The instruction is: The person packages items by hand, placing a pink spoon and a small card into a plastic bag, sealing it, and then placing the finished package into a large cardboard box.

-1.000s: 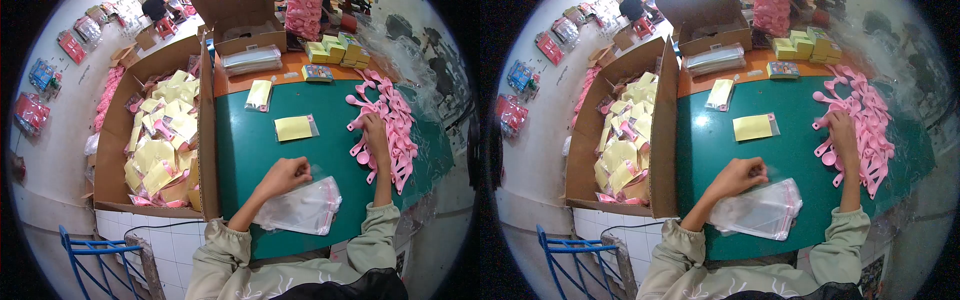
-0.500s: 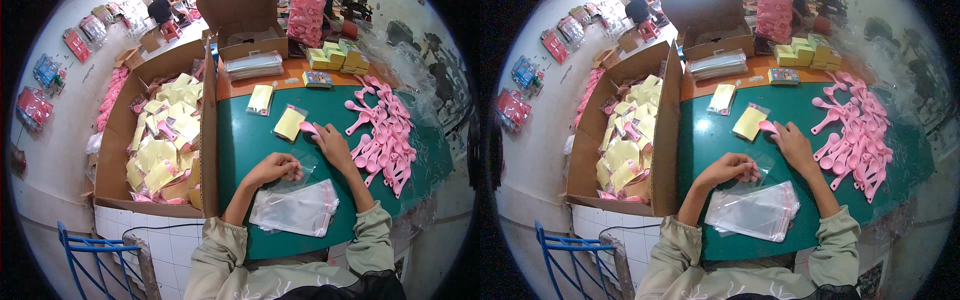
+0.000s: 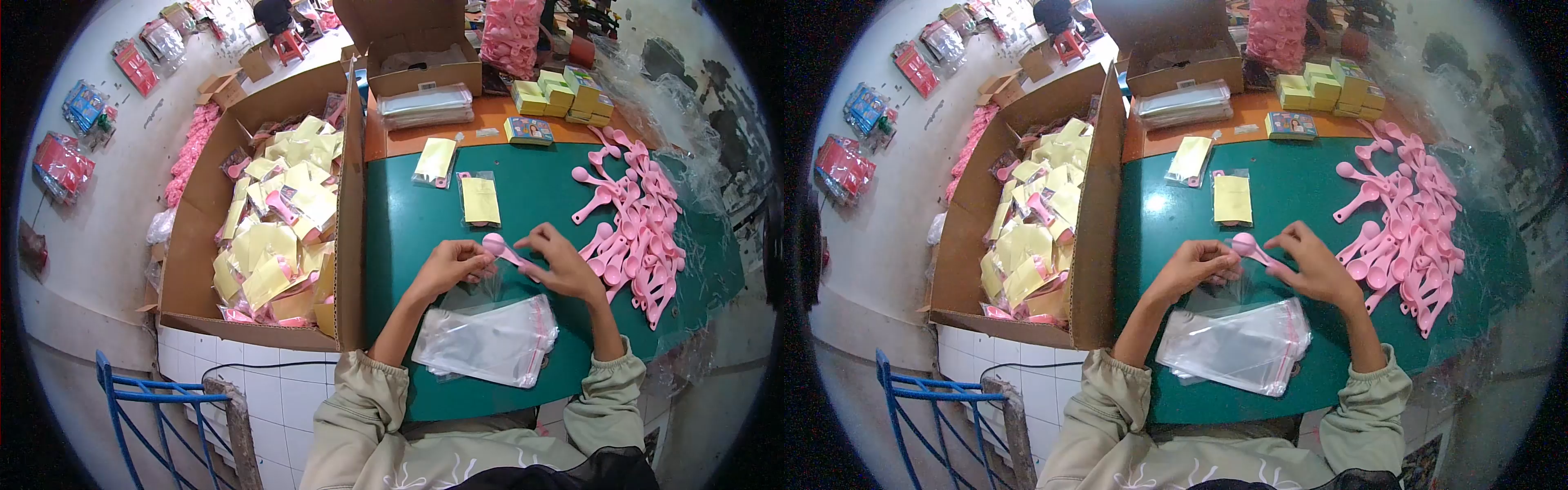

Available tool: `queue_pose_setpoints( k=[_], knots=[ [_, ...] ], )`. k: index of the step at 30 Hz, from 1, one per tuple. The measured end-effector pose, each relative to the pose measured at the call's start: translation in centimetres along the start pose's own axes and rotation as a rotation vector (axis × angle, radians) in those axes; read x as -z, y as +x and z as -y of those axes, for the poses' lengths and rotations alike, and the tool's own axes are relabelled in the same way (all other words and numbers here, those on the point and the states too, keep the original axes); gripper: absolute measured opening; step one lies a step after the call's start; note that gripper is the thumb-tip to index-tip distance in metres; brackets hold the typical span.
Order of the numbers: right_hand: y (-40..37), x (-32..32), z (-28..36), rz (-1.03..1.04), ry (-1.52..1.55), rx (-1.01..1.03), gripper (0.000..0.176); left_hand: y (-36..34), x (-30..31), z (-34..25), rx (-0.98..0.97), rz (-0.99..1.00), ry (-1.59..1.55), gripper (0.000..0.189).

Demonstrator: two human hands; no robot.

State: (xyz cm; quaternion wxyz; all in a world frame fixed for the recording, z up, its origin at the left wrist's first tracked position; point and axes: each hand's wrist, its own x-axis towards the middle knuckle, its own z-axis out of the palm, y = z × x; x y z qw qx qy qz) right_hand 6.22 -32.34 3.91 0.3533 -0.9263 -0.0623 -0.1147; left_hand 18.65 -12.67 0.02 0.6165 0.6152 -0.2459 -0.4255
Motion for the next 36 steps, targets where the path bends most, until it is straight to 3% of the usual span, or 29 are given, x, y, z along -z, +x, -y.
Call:
queue_pose_setpoints(
  k=[3,6,10,13,16,21,24,28,32,34,36],
  knots=[
    [-0.5,-0.3,0.0,0.079,-0.133,-0.019,0.025,0.0,0.0,-0.2,0.023,0.010,0.041,0.024],
    [-0.4,-0.7,-1.1,0.027,-0.234,-0.066,0.024,-0.1,-0.1,-0.2,-0.013,-0.008,-0.007,0.019],
    [0.4,0.5,0.1,-0.280,0.056,-0.050,0.014,-0.1,0.0,-0.3,-0.019,0.021,-0.034,0.019],
    [0.1,1.5,0.7,-0.231,0.298,-0.275,0.011,-0.1,0.0,-0.4,-0.027,0.032,-0.050,0.018],
    [0.1,1.1,0.2,-0.350,0.392,-0.237,0.010,-0.4,-0.1,-1.0,-0.022,0.027,-0.033,0.019],
    [0.0,1.3,0.2,-0.229,0.345,-0.194,0.012,-0.3,-0.2,-0.9,-0.041,0.028,-0.010,0.023],
    [0.1,1.1,0.6,-0.187,0.305,-0.131,0.013,-0.3,-0.3,-0.9,-0.036,0.044,0.105,0.035],
    [0.2,0.4,1.1,-0.083,0.231,-0.032,0.019,-0.4,-1.2,-1.0,-0.117,0.120,0.045,0.033],
    [0.1,-0.8,1.4,-0.251,0.494,-0.226,0.034,-0.7,-1.7,-1.0,-0.076,0.154,0.017,0.036],
    [0.1,-0.7,1.4,-0.346,0.413,-0.190,0.033,-0.7,-1.1,-0.6,0.067,0.245,-0.044,0.041],
    [0.1,-0.8,1.5,-0.414,0.360,-0.108,0.028,-0.4,-0.8,-0.5,0.019,0.306,0.035,0.041]
  ],
)
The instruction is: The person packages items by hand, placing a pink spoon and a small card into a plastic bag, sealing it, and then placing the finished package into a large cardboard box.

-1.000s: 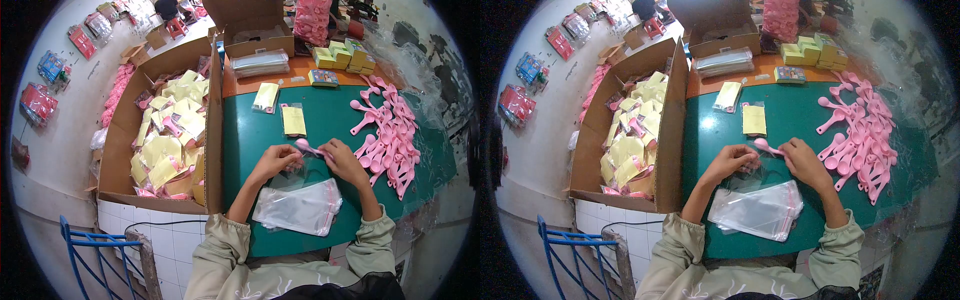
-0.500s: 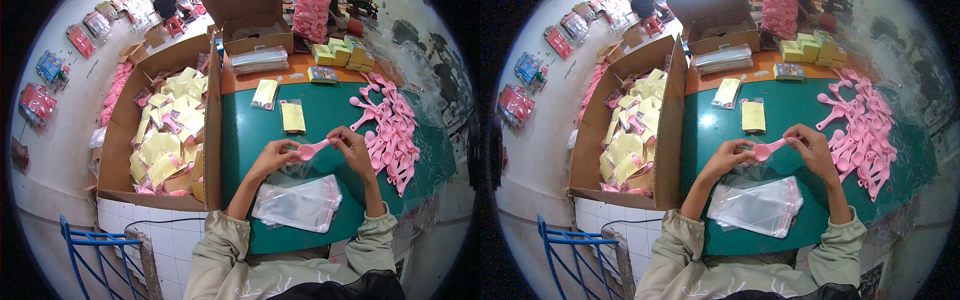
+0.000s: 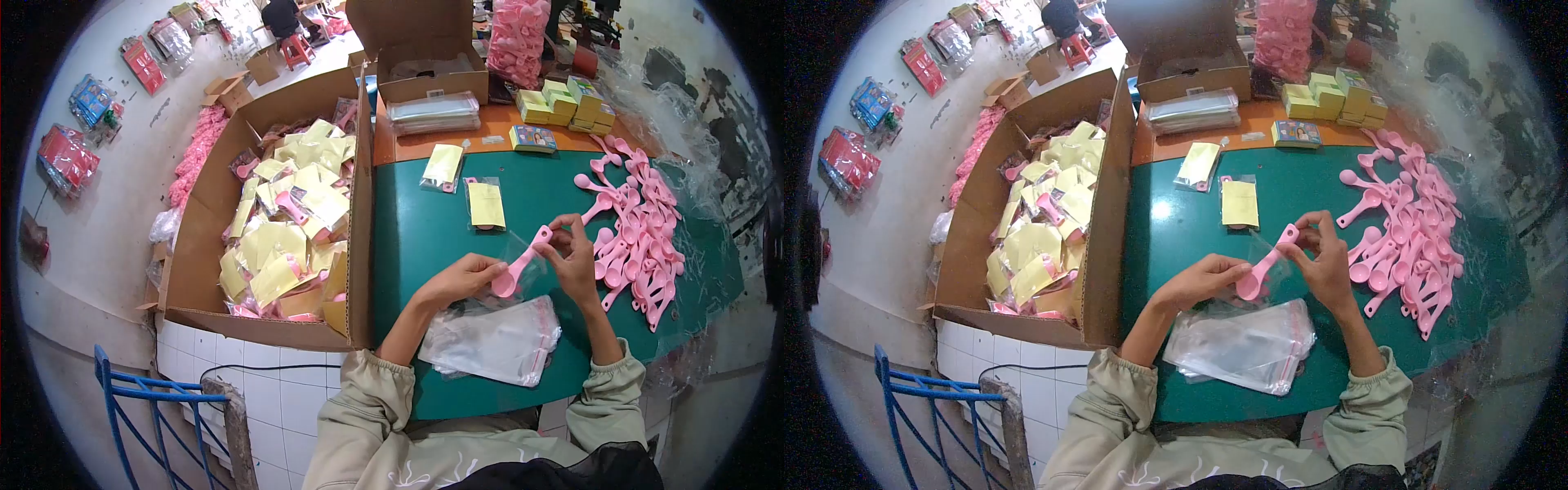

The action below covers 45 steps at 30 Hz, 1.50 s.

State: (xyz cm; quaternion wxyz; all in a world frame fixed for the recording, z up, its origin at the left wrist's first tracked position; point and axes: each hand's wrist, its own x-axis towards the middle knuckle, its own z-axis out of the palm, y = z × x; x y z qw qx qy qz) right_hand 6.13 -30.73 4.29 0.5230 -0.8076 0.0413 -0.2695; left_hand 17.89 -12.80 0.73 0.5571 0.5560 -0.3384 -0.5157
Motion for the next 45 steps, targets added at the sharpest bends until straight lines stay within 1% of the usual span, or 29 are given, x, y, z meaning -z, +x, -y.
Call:
queue_pose_setpoints(
  k=[1,2,3,4,6,7,8,9,10,11,13,15,16,18,19,20,23,25,27,29,32,35,36,39,40,41,43,45],
  knots=[
    [-0.2,0.0,0.1,0.006,0.004,0.016,0.026,-0.1,-0.1,-0.1,-0.014,0.034,0.041,0.041],
    [-0.3,0.1,0.2,0.010,0.006,0.034,0.029,-0.3,-0.3,-0.4,-0.031,0.021,-0.018,0.040],
    [-0.3,0.1,0.5,0.012,0.008,0.055,0.035,-0.9,-1.1,-1.9,-0.050,0.009,-0.075,0.039],
    [0.0,-0.2,1.0,0.078,-0.014,0.150,0.040,-1.4,-1.4,-2.8,-0.070,-0.005,-0.132,0.039],
    [1.0,-1.2,2.4,0.218,-0.057,0.341,0.055,-1.4,-1.4,-2.6,-0.148,-0.071,-0.221,0.040],
    [1.8,-1.3,2.3,0.251,0.080,0.321,0.056,-1.5,-1.3,-2.4,-0.188,-0.104,-0.264,0.040],
    [3.0,-1.5,1.9,0.286,0.217,0.300,0.056,-1.6,-1.0,-2.2,-0.233,-0.155,-0.208,0.040],
    [4.3,-1.7,1.3,0.323,0.354,0.276,0.057,-2.0,-0.9,-2.8,-0.250,-0.206,-0.269,0.040],
    [5.9,-1.5,-0.1,0.262,0.537,0.132,0.046,-2.6,-0.9,-3.6,-0.263,-0.258,-0.332,0.041],
    [7.8,-0.8,-1.3,0.400,0.335,-0.027,0.044,-3.0,-0.9,-4.2,-0.278,-0.308,-0.395,0.041],
    [11.2,0.3,-2.9,0.655,-0.093,-0.333,0.041,-2.8,0.1,-3.4,-0.352,-0.323,-0.498,0.040],
    [12.5,-0.7,-3.9,0.893,-0.381,-0.221,0.039,-2.6,0.8,-2.4,-0.393,-0.319,-0.578,0.039],
    [13.1,-1.4,-4.5,1.005,-0.528,-0.163,0.040,-2.3,0.8,-2.0,-0.368,-0.325,-0.594,0.039],
    [13.8,-2.9,-7.8,0.779,-0.482,0.060,0.038,-1.7,0.8,-1.6,-0.335,-0.312,-0.646,0.039],
    [14.0,-3.4,-8.1,0.668,-0.453,0.163,0.038,-1.3,0.7,-1.3,-0.314,-0.305,-0.676,0.039],
    [14.4,-3.6,-8.3,0.628,-0.394,0.123,0.044,-1.0,0.8,-1.0,-0.296,-0.299,-0.716,0.039],
    [17.5,-3.2,-9.4,0.396,-0.212,0.032,0.042,-0.9,0.8,-1.2,-0.254,-0.292,-0.744,0.038],
    [21.7,-1.0,-15.2,-0.046,-0.675,0.095,0.040,-0.7,1.7,-0.8,-0.280,-0.281,-0.765,0.037],
    [23.8,1.8,-16.8,-0.390,-0.833,-0.153,0.038,-0.4,2.7,-0.4,-0.321,-0.306,-0.769,0.036],
    [22.9,3.0,-15.9,-0.453,-0.894,-0.416,0.035,0.4,3.8,0.9,-0.371,-0.317,-0.817,0.035],
    [21.6,4.2,-16.1,-0.362,-0.934,-0.416,0.031,0.5,4.4,0.7,-0.406,-0.324,-0.824,0.036],
    [21.6,4.9,-19.8,-0.479,-1.275,0.047,0.027,0.7,4.0,0.7,-0.400,-0.316,-0.844,0.035],
    [21.5,5.0,-19.6,-0.465,-1.303,0.090,0.023,0.7,3.9,0.6,-0.394,-0.312,-0.853,0.034],
    [21.5,4.3,-16.0,-0.434,-1.011,0.004,0.017,0.3,3.8,0.2,-0.378,-0.358,-0.824,0.034],
    [21.3,4.8,-14.7,-0.311,-0.976,0.154,0.014,0.3,3.9,0.2,-0.381,-0.356,-0.811,0.034],
    [20.5,4.8,-13.7,-0.195,-0.723,0.098,0.014,0.3,3.9,0.4,-0.385,-0.353,-0.802,0.035],
    [16.5,2.6,-3.6,0.026,-0.227,-0.020,0.016,0.6,3.8,0.2,-0.379,-0.320,-0.755,0.037],
    [13.3,2.0,-0.2,0.115,0.068,0.013,0.021,0.3,3.0,-0.5,-0.348,-0.260,-0.683,0.038]
  ],
)
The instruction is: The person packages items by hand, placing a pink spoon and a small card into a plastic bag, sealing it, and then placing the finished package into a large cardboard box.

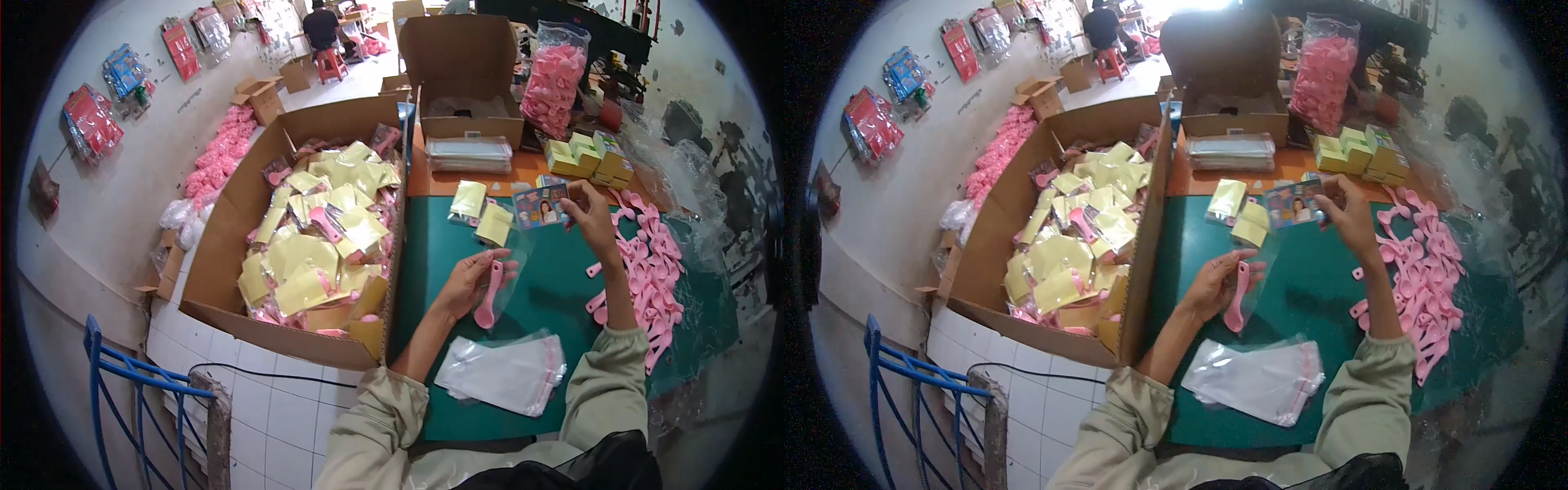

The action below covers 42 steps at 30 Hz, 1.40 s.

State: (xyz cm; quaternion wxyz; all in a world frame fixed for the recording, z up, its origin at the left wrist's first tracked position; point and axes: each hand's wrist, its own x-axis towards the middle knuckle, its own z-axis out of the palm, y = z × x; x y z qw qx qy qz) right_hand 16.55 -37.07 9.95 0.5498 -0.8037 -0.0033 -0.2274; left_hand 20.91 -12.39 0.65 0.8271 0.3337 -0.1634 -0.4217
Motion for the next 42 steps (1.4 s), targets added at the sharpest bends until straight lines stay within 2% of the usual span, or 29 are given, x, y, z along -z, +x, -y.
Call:
queue_pose_setpoints(
  k=[3,6,7,9,12,16,17,20,23,24,26,29,31,32,33,34,36,39,42],
  knots=[
    [-4.3,-0.8,5.1,-0.034,-0.002,0.040,0.018,-0.6,-1.6,-0.6,-0.006,0.082,0.214,0.039],
    [-6.7,0.2,8.0,0.180,-0.355,0.036,0.015,-0.9,-2.5,-0.8,0.016,0.111,0.386,0.037],
    [-6.9,0.2,7.7,0.170,-0.391,0.152,0.012,-0.7,-2.7,-1.2,0.047,0.151,0.437,0.037],
    [-7.4,0.2,8.1,0.198,-0.382,0.093,0.012,-0.5,-3.7,-2.1,0.076,0.180,0.580,0.036],
    [-7.7,-0.1,8.9,0.302,-0.320,-0.033,0.012,0.5,-3.8,-3.2,0.100,0.332,0.874,0.034],
    [-7.5,-0.4,7.9,0.525,-0.323,-0.156,0.015,-0.1,-6.3,-4.0,0.000,0.309,0.929,0.050],
    [-7.4,-0.6,7.7,0.534,-0.382,-0.101,0.015,-0.6,-7.0,-4.4,-0.025,0.268,0.998,0.057],
    [-7.4,-0.9,5.0,0.501,-0.414,0.311,0.019,-0.8,-7.7,-4.0,-0.044,0.191,1.124,0.075],
    [-7.3,-0.5,5.4,0.564,-0.440,0.103,0.018,-0.7,-7.9,-3.8,-0.030,0.140,1.246,0.080],
    [-7.4,-0.4,5.1,0.543,-0.345,0.020,0.018,-0.8,-7.9,-3.8,-0.026,0.121,1.290,0.080],
    [-7.5,-0.1,3.9,0.502,-0.159,-0.137,0.020,-1.2,-7.4,-4.5,-0.048,0.135,1.253,0.080],
    [-9.2,-0.2,2.0,0.279,0.164,-0.223,0.023,-2.5,-5.2,-4.6,-0.095,0.092,1.029,0.077],
    [-10.4,-0.2,-0.2,0.230,0.109,-0.272,0.024,-3.7,-3.9,-3.2,-0.088,-0.004,0.729,0.071],
    [-10.9,-0.2,-0.9,0.202,0.077,-0.294,0.025,-3.8,-3.3,-2.4,-0.099,-0.044,0.720,0.071],
    [-11.4,-0.8,0.8,0.179,0.170,-0.395,0.024,-3.9,-2.7,-1.4,-0.112,-0.083,0.709,0.072],
    [-11.6,-0.9,1.3,0.220,0.189,-0.409,0.024,-4.1,-2.7,-0.9,-0.126,-0.121,0.698,0.072],
    [-11.7,-1.0,1.7,0.302,0.228,-0.429,0.024,-4.4,-3.1,-0.6,-0.099,-0.115,0.708,0.072],
    [-11.8,-0.9,0.6,0.279,0.149,-0.451,0.023,-4.3,-3.3,-0.4,-0.072,-0.060,0.721,0.071],
    [-12.2,-1.2,-2.1,0.204,0.191,-0.228,0.022,-4.2,-3.0,0.2,-0.021,0.000,0.751,0.069]
  ],
)
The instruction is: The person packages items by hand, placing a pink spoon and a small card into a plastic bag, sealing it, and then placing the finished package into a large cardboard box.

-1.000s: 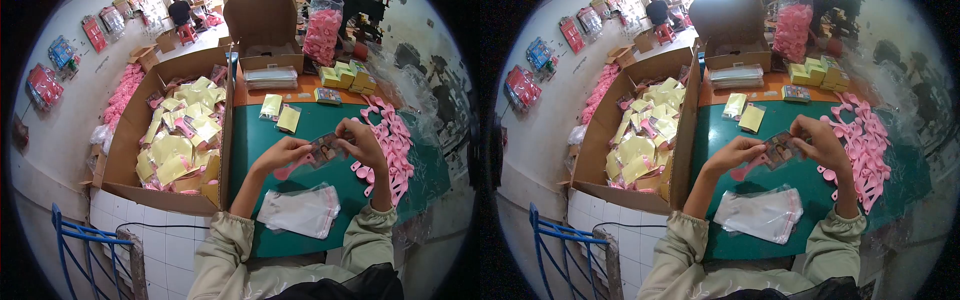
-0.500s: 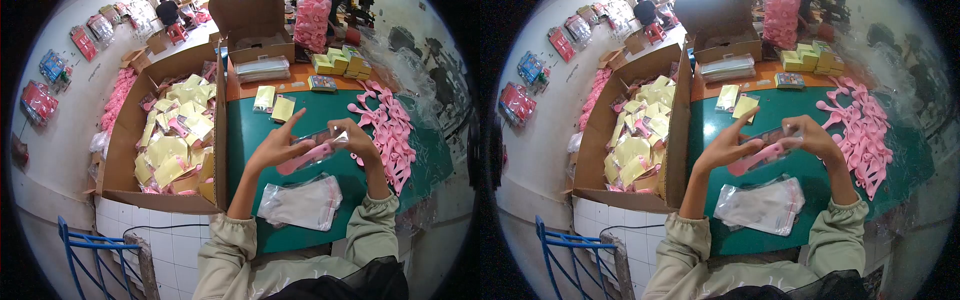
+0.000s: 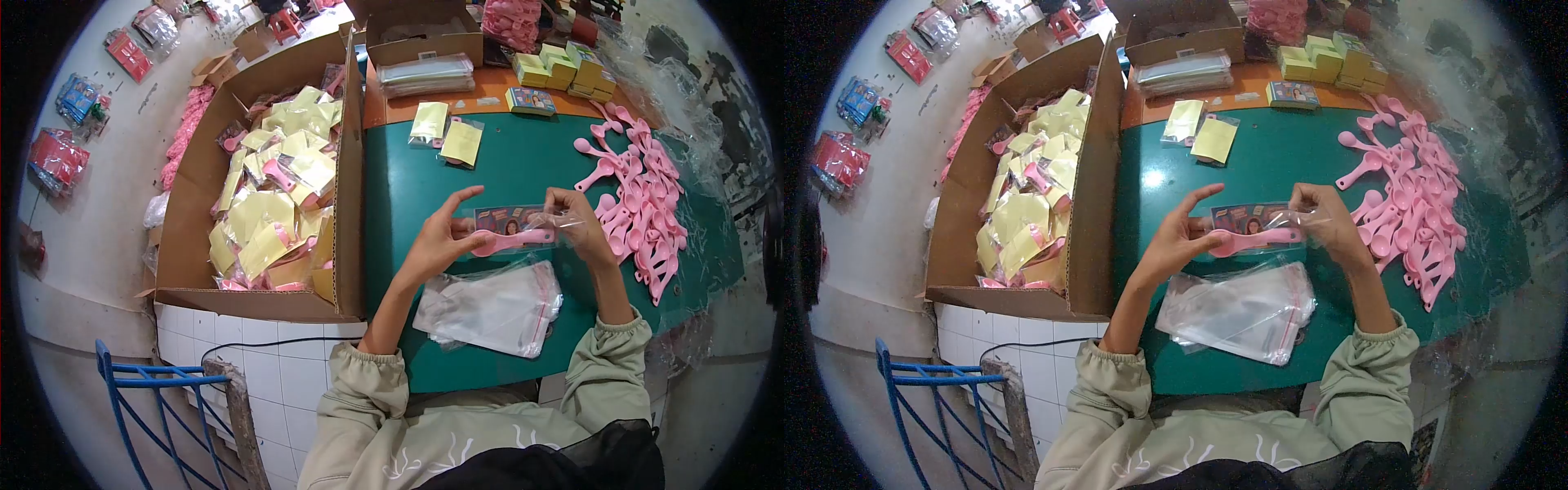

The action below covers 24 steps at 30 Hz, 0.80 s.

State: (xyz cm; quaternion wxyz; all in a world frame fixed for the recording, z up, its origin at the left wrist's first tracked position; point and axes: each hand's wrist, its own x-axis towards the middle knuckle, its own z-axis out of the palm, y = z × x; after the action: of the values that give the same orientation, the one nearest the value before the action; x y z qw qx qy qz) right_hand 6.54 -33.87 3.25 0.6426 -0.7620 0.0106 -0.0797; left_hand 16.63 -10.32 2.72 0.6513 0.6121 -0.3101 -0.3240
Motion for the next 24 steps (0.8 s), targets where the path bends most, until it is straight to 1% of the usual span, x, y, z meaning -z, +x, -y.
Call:
queue_pose_setpoints(
  k=[3,5,6,8,9,11,12,14,15,18,20,22,24],
  knots=[
    [0.2,-0.3,0.9,0.040,-0.042,-0.104,0.022,-0.1,0.3,0.0,0.030,0.004,0.057,0.067],
    [-0.1,-0.4,2.4,0.069,-0.014,-0.159,0.021,0.1,0.6,0.3,0.031,-0.010,0.059,0.065],
    [-0.2,-0.5,2.7,0.084,-0.001,-0.187,0.020,0.1,0.5,0.8,-0.036,-0.102,0.177,0.064],
    [-0.1,-0.6,2.7,-0.076,-0.129,-0.095,0.018,0.3,0.0,1.8,-0.170,-0.285,0.409,0.063],
    [-0.1,-0.7,2.9,-0.155,-0.195,-0.050,0.017,0.2,-0.1,1.8,-0.130,-0.281,0.367,0.061],
    [-0.1,-2.0,3.5,-0.173,-0.319,0.076,0.019,0.0,-0.5,1.3,-0.050,-0.274,0.281,0.058],
    [-0.2,-2.7,3.9,-0.183,-0.379,0.140,0.021,-0.3,-0.7,0.9,0.035,-0.198,0.146,0.056],
    [-0.4,-4.1,4.2,-0.021,-0.418,0.231,0.025,-0.9,-0.6,0.1,0.203,-0.041,-0.121,0.053],
    [-0.5,-4.5,4.2,0.058,-0.435,0.275,0.028,-1.0,-0.6,0.2,0.225,-0.025,-0.105,0.051],
    [-0.5,-4.6,3.3,0.222,-0.572,0.250,0.029,-1.4,-0.4,0.9,0.263,0.036,-0.053,0.049],
    [-0.7,-4.6,2.7,0.266,-0.598,0.232,0.024,-1.4,-0.2,1.1,0.250,0.095,-0.007,0.048],
    [-0.9,-4.5,2.7,0.326,-0.671,0.188,0.022,-1.5,-0.4,0.7,0.269,0.095,0.018,0.046],
    [-1.2,-4.5,2.3,0.326,-0.740,0.187,0.021,-1.5,-0.5,0.7,0.275,0.084,0.050,0.045]
  ],
)
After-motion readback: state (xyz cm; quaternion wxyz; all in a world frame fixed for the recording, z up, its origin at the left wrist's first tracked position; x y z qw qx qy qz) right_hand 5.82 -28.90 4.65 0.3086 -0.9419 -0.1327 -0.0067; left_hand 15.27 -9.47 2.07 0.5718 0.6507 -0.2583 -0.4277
